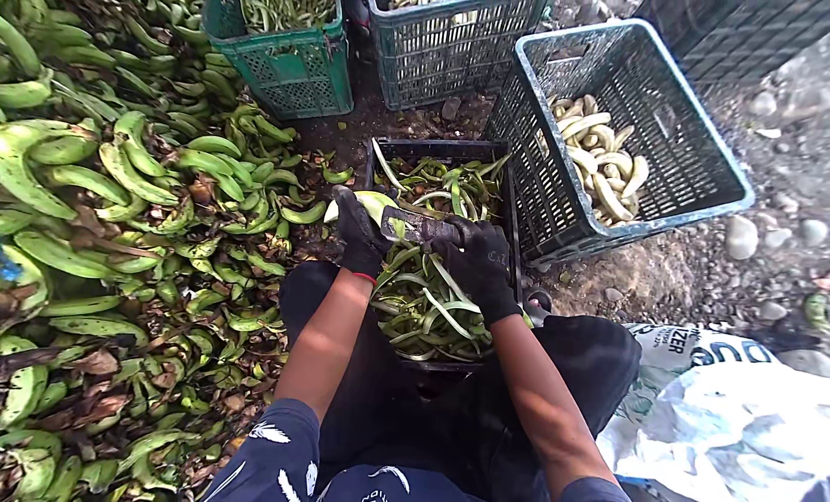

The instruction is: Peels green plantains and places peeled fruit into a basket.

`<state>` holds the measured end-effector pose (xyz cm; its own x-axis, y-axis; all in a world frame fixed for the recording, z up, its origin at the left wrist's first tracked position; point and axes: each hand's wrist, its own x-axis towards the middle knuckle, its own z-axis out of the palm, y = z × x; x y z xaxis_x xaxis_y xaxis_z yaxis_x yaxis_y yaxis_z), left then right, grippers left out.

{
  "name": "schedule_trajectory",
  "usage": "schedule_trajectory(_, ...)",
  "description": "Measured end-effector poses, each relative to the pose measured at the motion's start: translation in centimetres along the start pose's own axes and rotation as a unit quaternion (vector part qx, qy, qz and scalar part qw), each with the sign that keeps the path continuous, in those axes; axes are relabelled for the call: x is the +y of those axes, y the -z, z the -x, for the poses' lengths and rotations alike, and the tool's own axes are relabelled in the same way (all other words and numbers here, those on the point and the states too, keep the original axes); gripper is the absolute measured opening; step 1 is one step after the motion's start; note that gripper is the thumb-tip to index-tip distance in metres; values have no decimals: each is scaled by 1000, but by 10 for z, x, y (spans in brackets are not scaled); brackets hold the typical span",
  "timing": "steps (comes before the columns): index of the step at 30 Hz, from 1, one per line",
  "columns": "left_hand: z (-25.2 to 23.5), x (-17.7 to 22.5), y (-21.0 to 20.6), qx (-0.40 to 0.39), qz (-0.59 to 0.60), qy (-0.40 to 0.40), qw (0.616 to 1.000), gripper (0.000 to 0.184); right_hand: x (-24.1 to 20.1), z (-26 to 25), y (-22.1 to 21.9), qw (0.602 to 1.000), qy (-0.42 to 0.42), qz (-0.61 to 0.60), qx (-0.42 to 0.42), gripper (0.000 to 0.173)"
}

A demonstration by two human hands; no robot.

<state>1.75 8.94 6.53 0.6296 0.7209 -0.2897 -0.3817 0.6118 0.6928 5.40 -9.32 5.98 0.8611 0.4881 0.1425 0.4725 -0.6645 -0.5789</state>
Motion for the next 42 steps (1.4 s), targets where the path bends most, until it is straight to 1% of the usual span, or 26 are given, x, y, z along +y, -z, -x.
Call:
schedule_trajectory(2,8,-3,3,-56,-84,7,995,53,4,-9,2,999,-32,-11,-40,65)
schedule_trajectory(4,9,-2,2,-124,-158,28,979,50,7,-14,9,998,-35,-14,-58,63)
schedule_trajectory(6,9,4,1,-178,-227,58,956,51,7,-16,15,998,-41,-14,-51,64)
schedule_trajectory(8,10,3,-1,-222,-255,68,939,49,12,-19,17,999,-43,-13,-28,64)
schedule_trajectory(9,8,3,-1,-231,-260,69,935,48,13,-21,18,999,-37,-4,-17,64)
schedule_trajectory(11,8,3,1,-195,-279,72,937,53,15,-18,17,1000,-22,20,-3,64)
schedule_trajectory(13,2,2,9,-180,-310,29,933,57,13,-15,13,998,-4,54,24,66)
schedule_trajectory(15,3,0,14,-193,-339,-7,921,61,10,-13,11,997,2,75,36,67)
schedule_trajectory(17,11,2,12,-231,-356,-1,906,59,10,-17,11,998,-32,55,26,60)
schedule_trajectory(18,21,2,7,-243,-371,6,896,55,11,-20,11,997,-69,38,10,53)
schedule_trajectory(19,30,5,8,-278,-399,5,874,50,14,-25,12,995,-101,20,-7,48)
schedule_trajectory(21,35,9,10,-305,-505,-43,807,47,19,-32,17,989,-133,-27,-50,51)
schedule_trajectory(23,31,13,12,-346,-601,-92,715,50,24,-32,20,984,-151,-55,-80,57)
schedule_trajectory(25,29,12,7,-392,-658,-139,627,53,30,-35,17,981,-159,-65,-86,64)
schedule_trajectory(26,32,11,5,-404,-666,-133,612,55,33,-36,14,979,-167,-70,-89,68)
schedule_trajectory(28,37,6,3,-383,-663,-95,636,57,40,-40,10,978,-179,-61,-93,74)
schedule_trajectory(29,36,7,0,-358,-654,-72,663,56,42,-41,8,976,-184,-70,-91,75)
schedule_trajectory(30,32,8,-2,-318,-625,-50,711,55,42,-41,6,975,-189,-82,-86,76)
schedule_trajectory(32,20,8,-3,-203,-460,34,864,55,38,-37,2,976,-180,-107,-64,73)
schedule_trajectory(33,12,9,-2,-167,-352,73,918,52,35,-34,-2,978,-163,-125,-45,67)
schedule_trajectory(34,4,9,2,-160,-264,92,947,47,31,-30,-7,980,-136,-141,-28,58)
schedule_trajectory(35,-3,8,9,-165,-204,93,961,43,25,-25,-11,985,-95,-140,-16,48)
schedule_trajectory(37,-12,7,25,-177,-103,109,973,37,14,-15,-16,996,24,-90,2,55)
schedule_trajectory(38,-11,9,25,-154,-59,153,974,37,13,-12,-19,995,78,-56,16,58)
schedule_trajectory(40,-9,16,26,-123,-7,236,964,43,15,-7,-21,990,139,-19,30,62)
schedule_trajectory(42,-9,21,30,-143,27,284,948,47,22,-6,-23,980,185,-8,72,64)
